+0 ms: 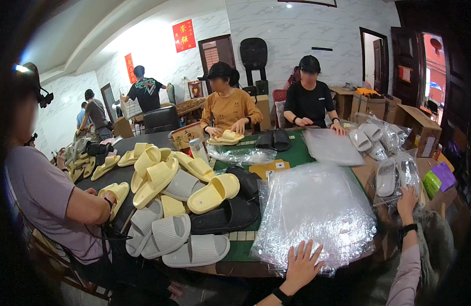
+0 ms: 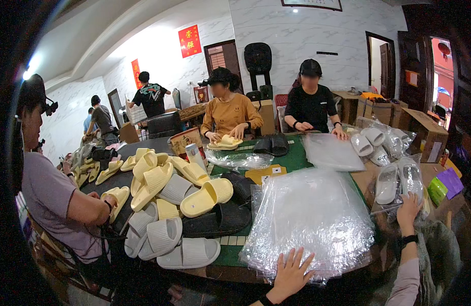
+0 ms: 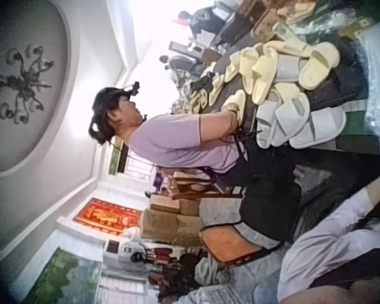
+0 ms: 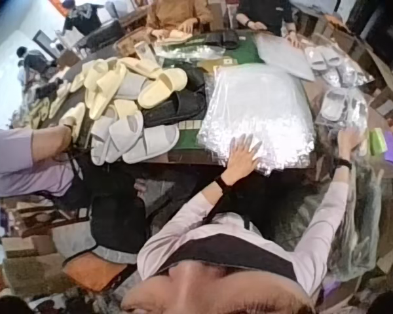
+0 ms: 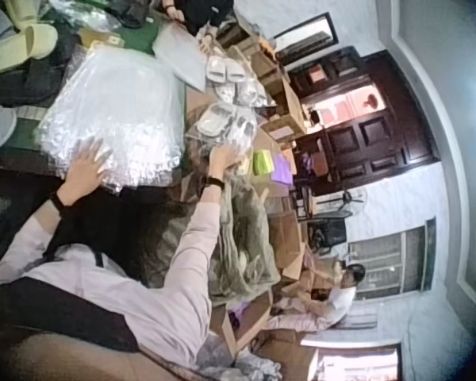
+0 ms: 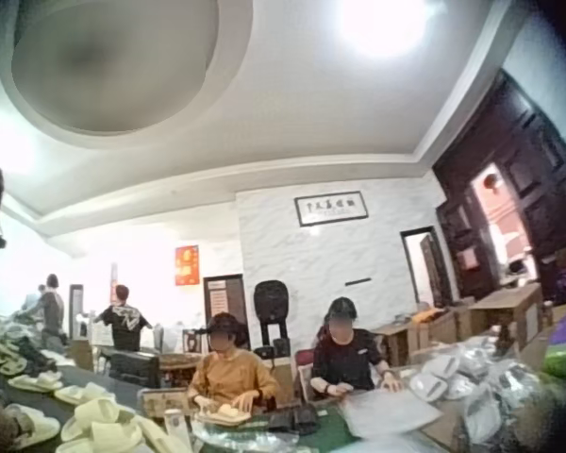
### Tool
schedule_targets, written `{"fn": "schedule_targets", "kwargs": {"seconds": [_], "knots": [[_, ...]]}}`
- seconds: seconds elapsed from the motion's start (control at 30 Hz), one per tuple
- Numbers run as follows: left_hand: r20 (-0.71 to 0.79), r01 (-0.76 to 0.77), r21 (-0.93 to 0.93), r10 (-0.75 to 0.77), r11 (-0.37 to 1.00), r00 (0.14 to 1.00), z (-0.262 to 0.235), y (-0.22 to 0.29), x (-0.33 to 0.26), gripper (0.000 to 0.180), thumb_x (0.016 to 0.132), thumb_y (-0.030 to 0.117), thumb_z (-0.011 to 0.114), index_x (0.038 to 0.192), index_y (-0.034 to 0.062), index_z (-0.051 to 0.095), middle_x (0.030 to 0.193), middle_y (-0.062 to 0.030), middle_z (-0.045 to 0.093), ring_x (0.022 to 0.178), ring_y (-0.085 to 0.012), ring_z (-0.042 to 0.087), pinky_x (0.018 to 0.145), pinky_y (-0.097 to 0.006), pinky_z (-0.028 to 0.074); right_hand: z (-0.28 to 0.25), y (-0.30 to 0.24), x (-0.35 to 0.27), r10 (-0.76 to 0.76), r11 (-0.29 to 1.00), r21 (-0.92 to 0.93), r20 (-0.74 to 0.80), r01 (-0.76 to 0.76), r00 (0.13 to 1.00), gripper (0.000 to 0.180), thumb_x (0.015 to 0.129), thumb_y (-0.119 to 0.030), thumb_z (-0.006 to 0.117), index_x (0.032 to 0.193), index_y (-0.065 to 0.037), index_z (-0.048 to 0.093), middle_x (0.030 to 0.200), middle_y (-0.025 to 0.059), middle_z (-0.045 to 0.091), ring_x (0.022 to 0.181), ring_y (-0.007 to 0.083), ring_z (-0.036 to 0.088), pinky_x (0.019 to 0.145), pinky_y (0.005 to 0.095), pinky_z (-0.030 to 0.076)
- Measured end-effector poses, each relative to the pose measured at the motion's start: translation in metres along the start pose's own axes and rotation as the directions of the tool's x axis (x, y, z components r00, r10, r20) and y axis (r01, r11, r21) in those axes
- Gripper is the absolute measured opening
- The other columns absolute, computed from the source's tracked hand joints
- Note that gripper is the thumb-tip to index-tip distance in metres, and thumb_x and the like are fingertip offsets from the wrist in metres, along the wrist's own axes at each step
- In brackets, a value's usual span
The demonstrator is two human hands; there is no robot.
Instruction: The recorder is packing slippers into plastic bags at a packing station.
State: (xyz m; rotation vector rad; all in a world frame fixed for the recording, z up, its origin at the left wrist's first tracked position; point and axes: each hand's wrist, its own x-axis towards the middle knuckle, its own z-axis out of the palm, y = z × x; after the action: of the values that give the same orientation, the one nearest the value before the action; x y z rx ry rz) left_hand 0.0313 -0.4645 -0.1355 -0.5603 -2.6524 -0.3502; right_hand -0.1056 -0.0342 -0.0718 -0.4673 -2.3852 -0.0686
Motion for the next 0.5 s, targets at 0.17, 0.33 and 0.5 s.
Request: {"fn": "schedule_targets", "kwargs": {"seconds": [0.17,0.33,0.5], "knots": [[0.007,0.006,-0.014,-0.006,1.000,1.000,0.001,0.001,-0.002,0.055,0.091,0.049,0.048,0.140,0.0252,0.041,0.141,-0.0144,0.041,0.130,-0.0340,0.036,0.104,-0.060,0.022,-0.073,-0.078,-0.011,-0.237,0.965,0.077,-0.162,0.251,0.958,0.042,0.067,0.001,0.056,0.108,-0.004,0.058,0.123,0.0150,0.049,0.127,0.0331,0.036,0.110,0.0579,0.013],[-0.008,0.013,-0.018,-0.013,1.000,1.000,0.002,0.000,-0.002,0.055,0.090,0.049,0.048,0.140,0.0258,0.040,0.141,-0.0136,0.041,0.131,-0.0336,0.036,0.104,-0.060,0.023,-0.089,-0.135,-0.031,-0.459,0.824,0.284,-0.170,0.490,0.872,0.041,0.068,-0.001,0.057,0.109,-0.006,0.058,0.120,0.0168,0.051,0.119,0.0353,0.042,0.107,0.0551,0.021],[0.006,0.014,-0.021,-0.013,1.000,1.000,0.000,0.002,0.000,0.056,0.090,0.049,0.048,0.140,0.0259,0.040,0.141,-0.0131,0.040,0.131,-0.0332,0.036,0.105,-0.059,0.022,-0.083,-0.177,-0.078,-0.575,0.614,0.607,-0.095,0.506,0.812,0.032,0.072,-0.006,0.062,0.104,-0.007,0.062,0.111,0.0137,0.059,0.106,0.0343,0.051,0.093,0.0449,0.038]]}}
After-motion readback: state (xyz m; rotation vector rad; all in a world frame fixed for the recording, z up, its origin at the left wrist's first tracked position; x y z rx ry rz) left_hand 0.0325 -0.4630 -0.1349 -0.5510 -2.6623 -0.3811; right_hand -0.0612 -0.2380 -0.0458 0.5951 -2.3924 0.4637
